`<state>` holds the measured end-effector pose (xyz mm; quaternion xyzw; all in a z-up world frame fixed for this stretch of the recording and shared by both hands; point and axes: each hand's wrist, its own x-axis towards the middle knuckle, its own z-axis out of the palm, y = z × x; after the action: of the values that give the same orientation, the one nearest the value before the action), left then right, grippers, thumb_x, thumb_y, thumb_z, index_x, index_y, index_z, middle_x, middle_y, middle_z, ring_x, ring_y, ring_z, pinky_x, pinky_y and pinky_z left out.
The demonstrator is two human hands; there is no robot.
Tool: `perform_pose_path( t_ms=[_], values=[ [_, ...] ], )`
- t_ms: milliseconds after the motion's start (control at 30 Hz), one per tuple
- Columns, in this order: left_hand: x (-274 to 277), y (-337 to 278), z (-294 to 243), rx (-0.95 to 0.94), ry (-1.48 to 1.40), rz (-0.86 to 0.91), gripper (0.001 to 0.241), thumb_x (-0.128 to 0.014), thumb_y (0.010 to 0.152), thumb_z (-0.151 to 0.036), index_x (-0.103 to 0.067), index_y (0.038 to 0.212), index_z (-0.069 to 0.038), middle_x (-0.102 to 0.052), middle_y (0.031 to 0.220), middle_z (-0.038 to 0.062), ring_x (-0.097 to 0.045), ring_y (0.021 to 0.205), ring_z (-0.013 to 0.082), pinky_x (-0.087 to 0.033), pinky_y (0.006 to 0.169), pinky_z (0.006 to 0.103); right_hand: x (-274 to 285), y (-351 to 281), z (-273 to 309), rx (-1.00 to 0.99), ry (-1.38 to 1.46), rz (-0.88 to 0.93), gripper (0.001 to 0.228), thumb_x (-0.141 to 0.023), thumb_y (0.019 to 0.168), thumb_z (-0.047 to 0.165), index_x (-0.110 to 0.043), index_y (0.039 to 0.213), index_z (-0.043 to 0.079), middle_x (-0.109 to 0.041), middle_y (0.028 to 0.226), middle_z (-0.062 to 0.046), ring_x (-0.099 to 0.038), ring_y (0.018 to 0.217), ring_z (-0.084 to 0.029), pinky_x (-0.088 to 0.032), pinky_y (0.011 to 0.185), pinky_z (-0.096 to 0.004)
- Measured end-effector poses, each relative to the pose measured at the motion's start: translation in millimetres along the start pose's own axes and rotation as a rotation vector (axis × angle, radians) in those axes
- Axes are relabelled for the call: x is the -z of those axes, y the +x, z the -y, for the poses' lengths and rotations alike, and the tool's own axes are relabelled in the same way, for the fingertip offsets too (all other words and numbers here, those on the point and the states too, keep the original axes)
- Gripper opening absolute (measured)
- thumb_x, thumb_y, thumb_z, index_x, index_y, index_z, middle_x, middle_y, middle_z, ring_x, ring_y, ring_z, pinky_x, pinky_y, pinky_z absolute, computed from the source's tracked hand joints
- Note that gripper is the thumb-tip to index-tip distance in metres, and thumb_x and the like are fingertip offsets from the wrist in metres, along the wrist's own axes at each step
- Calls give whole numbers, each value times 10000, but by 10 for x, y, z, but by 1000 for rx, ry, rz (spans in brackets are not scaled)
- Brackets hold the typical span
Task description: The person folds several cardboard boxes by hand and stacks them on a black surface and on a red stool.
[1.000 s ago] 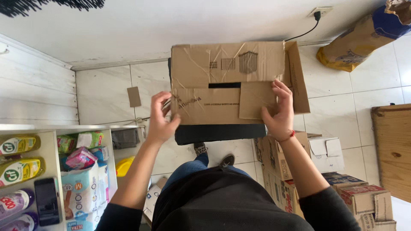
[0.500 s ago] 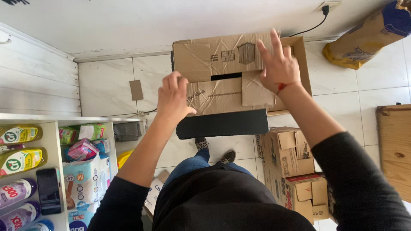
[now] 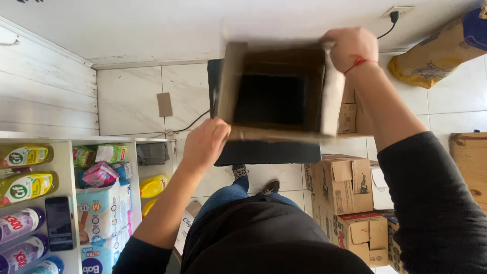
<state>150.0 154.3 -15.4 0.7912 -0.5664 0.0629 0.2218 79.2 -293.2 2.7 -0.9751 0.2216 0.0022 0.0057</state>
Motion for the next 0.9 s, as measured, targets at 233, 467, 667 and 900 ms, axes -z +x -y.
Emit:
perform_pose_path(
  t_ms=[233,467,667,900],
  values=[
    [-175,-252,73,451,-442,-220,529,-874,762,-314,-524,1113,-128,-450,1274,130,-510,1211,298,-496,945,405,307,-577,160,-145,730,-407,451,-644,964,89,-555,1404,45,-521,1400,-154,-465,1316,-302,-374,1100,-474],
    [-392,63,434,679,-873,64,1543,-1049,552,-252,12,1662,-111,-64,1694,287,-88,1544,499,-284,1184,670,-1050,-2046,194,-993,1705,-221,542,-317,1065,571,-303,1579,400,-417,1645,22,-502,1449,-352,-445,1065,-507],
    [-514,206,388,627,-923,119,1313,-1005,630,-361,-206,1657,-179,-308,1668,162,-244,1542,376,-221,1256,562,-898,-2117,968,-720,2305,-262,546,-474,1039,414,-527,1508,140,-676,1353,-184,-692,1195,-335,-546,1075,-478],
    [-372,29,364,616,-834,138,1180,-1014,627,-241,-358,1608,-228,-498,1541,138,-417,1450,396,-330,1199,558,-1324,-2201,742,-530,2023,-115,706,-573,1097,289,-134,1648,335,-247,1702,-121,-323,1528,-346,-184,1257,-563]
  ],
)
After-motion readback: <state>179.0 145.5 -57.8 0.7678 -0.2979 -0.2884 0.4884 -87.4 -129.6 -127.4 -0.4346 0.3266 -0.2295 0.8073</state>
